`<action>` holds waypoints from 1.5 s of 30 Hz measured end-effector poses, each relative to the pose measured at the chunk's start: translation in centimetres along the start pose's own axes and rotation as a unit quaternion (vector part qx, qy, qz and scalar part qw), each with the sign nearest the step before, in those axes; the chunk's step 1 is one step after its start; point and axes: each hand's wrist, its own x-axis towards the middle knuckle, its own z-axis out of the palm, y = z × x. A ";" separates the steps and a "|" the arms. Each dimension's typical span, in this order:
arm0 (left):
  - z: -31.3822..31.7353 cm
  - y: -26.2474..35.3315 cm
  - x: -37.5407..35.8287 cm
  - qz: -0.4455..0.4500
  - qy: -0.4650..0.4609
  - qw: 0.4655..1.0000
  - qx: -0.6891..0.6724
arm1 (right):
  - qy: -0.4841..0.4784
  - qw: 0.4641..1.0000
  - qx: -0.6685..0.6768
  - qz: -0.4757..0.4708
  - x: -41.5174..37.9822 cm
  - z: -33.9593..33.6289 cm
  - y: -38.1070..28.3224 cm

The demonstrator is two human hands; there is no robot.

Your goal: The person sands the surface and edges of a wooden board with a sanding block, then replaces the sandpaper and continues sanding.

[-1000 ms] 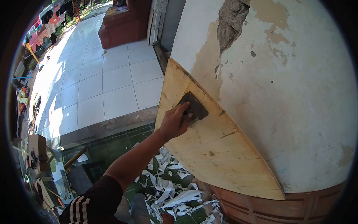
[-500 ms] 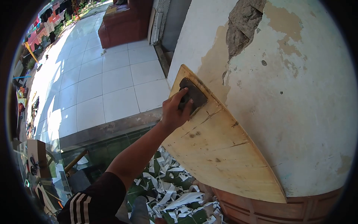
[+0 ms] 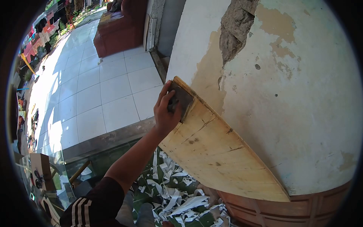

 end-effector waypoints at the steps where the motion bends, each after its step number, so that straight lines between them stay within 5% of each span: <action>1: 0.2 1.2 -0.8 -0.041 -0.047 0.997 -0.044 | 0.010 1.000 0.006 0.007 -0.3 0.2 0.1; 6: 0.5 5.4 -1.8 0.027 -0.192 0.981 -0.027 | 0.017 1.000 -0.006 -0.015 -0.8 -0.4 -3.7; 12: 0.6 3.4 0.0 -0.117 -0.020 0.991 -0.054 | 0.036 0.999 -0.011 -0.032 -1.7 -1.1 -6.9; 13: 1.2 5.6 -1.2 -0.136 -0.060 0.987 -0.061 | 0.039 0.999 -0.012 -0.034 -1.9 -1.2 -7.6; 15: 2.5 9.7 -3.4 -0.039 -0.149 0.986 -0.064 | 0.043 0.998 -0.013 -0.035 -2.0 -1.4 -8.4; 18: 1.4 9.1 -2.5 0.015 -0.209 0.977 -0.029 | 0.049 0.998 -0.012 -0.037 -2.5 -1.3 -9.4; 20: -0.1 7.1 -0.1 -0.135 -0.145 0.978 -0.063 | 0.053 0.998 -0.011 -0.038 -2.6 -1.2 -9.9; 25: 0.7 6.6 -0.3 -0.138 -0.075 0.987 -0.015 | 0.062 0.997 -0.005 -0.034 -3.5 -1.2 -11.2; 29: 1.8 10.2 -2.8 -0.057 -0.221 0.973 -0.045 | 0.067 0.997 -0.001 -0.022 -4.4 -0.7 -11.8; 33: -0.9 5.3 2.3 -0.164 -0.142 0.976 -0.029 | 0.072 0.997 0.013 0.001 -5.5 -0.6 -11.9; 37: 0.8 7.1 0.5 -0.159 -0.110 0.979 -0.056 | 0.073 0.995 0.052 0.048 -7.7 -0.8 -12.1; 39: 2.4 10.5 -2.2 -0.022 -0.214 0.975 -0.056 | 0.080 0.997 0.009 0.021 -8.0 0.1 -11.2; 43: 1.0 9.6 -1.0 -0.011 -0.294 0.955 -0.040 | 0.098 0.990 -0.084 -0.057 -8.2 2.7 -9.9; 45: -0.1 5.9 1.3 -0.147 -0.131 0.979 -0.054 | 0.101 0.992 -0.053 -0.058 -8.6 2.9 -10.5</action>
